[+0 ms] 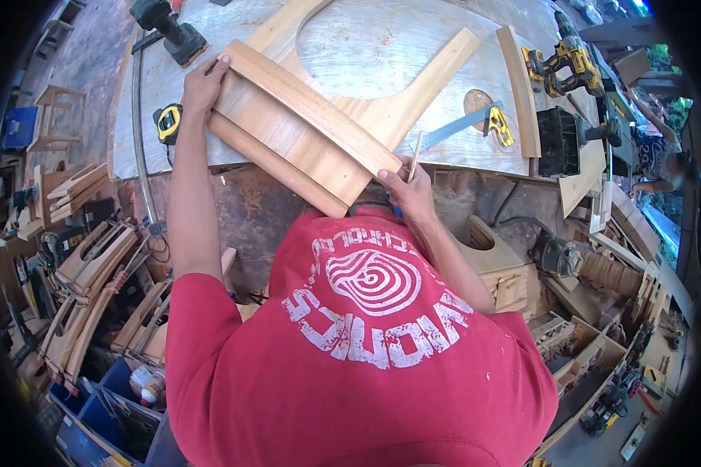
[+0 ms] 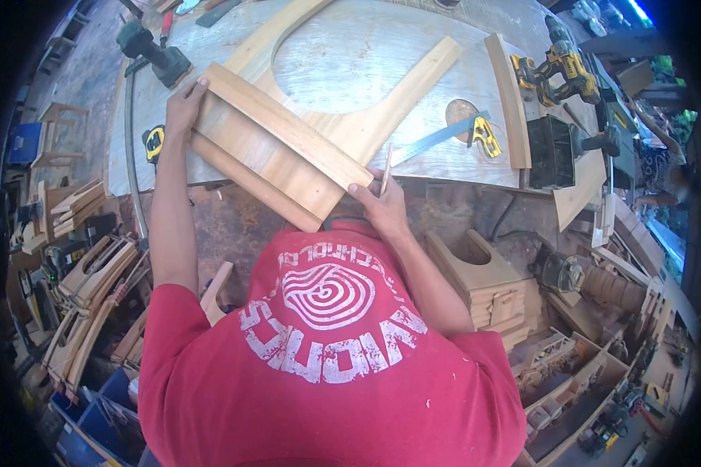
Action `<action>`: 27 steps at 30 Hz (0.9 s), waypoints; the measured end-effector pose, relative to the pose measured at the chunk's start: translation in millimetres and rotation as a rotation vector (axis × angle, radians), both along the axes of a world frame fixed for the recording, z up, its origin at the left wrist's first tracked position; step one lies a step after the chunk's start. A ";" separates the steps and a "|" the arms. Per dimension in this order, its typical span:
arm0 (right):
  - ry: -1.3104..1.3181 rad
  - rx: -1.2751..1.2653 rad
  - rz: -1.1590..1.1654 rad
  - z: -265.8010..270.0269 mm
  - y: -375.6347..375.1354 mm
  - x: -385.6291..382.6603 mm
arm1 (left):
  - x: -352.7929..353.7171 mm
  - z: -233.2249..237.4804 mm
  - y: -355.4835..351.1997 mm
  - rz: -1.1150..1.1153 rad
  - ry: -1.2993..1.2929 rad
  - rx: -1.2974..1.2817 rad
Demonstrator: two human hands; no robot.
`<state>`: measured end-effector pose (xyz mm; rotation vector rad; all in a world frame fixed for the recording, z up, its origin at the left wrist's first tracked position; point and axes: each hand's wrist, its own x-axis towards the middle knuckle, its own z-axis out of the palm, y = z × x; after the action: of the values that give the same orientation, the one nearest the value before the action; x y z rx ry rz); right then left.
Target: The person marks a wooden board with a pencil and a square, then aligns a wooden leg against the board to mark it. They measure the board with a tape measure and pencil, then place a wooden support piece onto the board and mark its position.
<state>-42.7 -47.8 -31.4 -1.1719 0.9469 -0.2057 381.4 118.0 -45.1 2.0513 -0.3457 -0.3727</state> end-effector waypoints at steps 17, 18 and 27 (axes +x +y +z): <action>0.033 -0.034 0.036 3.3 0.7 -0.6 | 4.6 -7.8 3.2 0.002 0.008 0.014; 0.034 -0.035 0.037 3.4 0.7 -0.8 | 3.6 -6.4 2.9 0.004 0.010 0.013; 0.072 -0.073 0.068 2.0 -1.8 -2.9 | -5.2 4.9 0.3 0.004 0.060 -0.036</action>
<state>-45.6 -49.5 -29.4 -1.2842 0.9675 -0.1447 376.2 118.3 -40.2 2.0008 -0.3095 -0.4210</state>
